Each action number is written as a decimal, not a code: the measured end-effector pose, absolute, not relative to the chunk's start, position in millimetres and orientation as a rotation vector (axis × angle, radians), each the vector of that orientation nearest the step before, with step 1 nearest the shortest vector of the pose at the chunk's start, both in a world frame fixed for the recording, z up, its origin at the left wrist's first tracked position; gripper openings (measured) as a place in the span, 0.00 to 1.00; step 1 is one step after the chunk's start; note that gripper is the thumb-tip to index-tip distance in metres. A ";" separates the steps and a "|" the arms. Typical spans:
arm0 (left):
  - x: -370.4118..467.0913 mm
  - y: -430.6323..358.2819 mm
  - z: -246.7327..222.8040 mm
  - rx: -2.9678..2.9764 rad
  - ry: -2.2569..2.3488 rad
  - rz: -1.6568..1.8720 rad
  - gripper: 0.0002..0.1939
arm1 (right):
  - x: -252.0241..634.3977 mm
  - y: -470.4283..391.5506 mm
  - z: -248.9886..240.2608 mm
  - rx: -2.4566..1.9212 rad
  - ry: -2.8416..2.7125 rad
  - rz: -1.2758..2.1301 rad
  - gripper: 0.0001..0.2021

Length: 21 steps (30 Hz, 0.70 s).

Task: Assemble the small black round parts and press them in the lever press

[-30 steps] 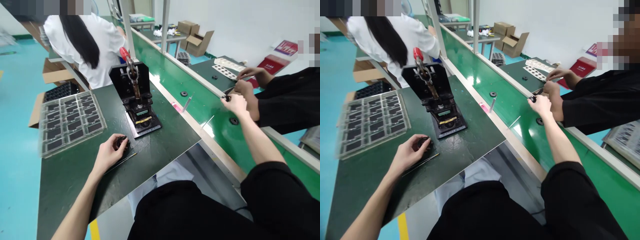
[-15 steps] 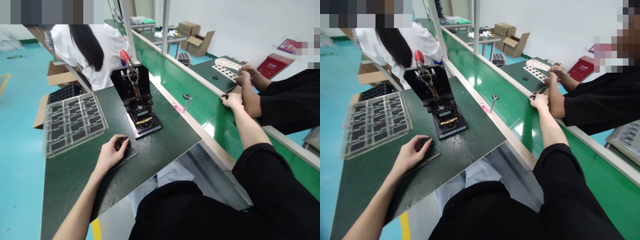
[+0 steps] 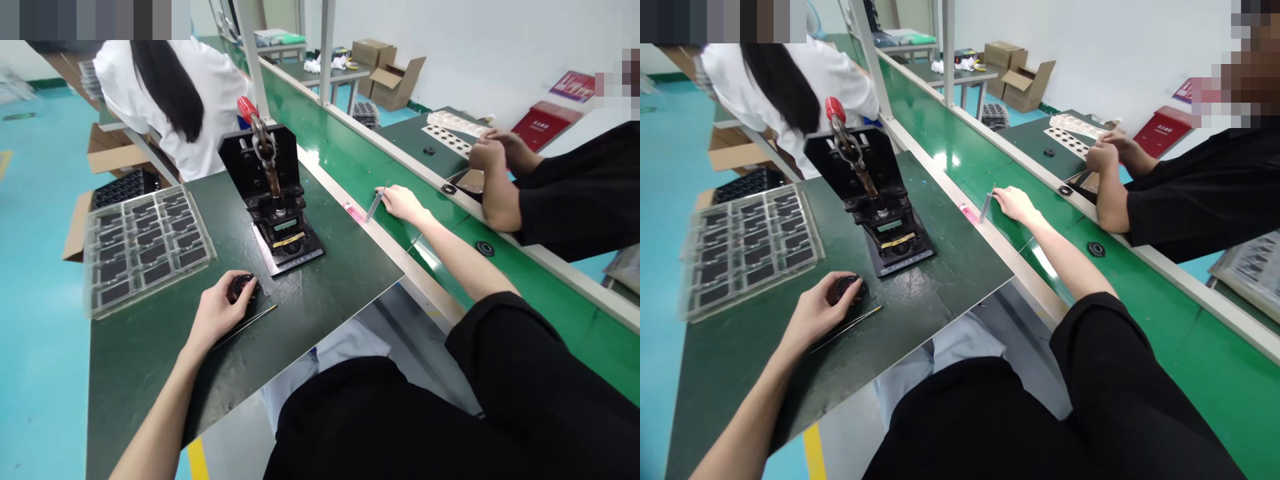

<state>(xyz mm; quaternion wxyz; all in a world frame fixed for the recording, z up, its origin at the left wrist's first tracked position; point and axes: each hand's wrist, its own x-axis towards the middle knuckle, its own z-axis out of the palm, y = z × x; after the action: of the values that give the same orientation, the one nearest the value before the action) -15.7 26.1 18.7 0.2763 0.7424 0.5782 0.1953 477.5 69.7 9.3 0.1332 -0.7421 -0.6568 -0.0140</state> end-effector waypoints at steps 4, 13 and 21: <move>-14.0 24.7 18.5 2.003 1.546 0.548 0.25 | 461.9 5.9 6.9 -2.129 -1.571 -0.124 0.22; -6.3 18.2 23.0 2.038 1.512 0.546 0.22 | 371.1 -24.8 -4.5 -1.811 -1.608 0.332 0.19; -8.9 14.0 20.9 2.040 1.479 0.595 0.21 | 417.3 -55.7 13.9 -2.302 -1.275 -0.083 0.24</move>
<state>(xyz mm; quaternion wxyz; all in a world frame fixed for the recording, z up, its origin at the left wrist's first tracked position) -8.9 14.0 20.9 0.2726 0.7581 0.5497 0.2210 417.3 -55.7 13.9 0.2516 -0.8462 -0.4687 -0.0305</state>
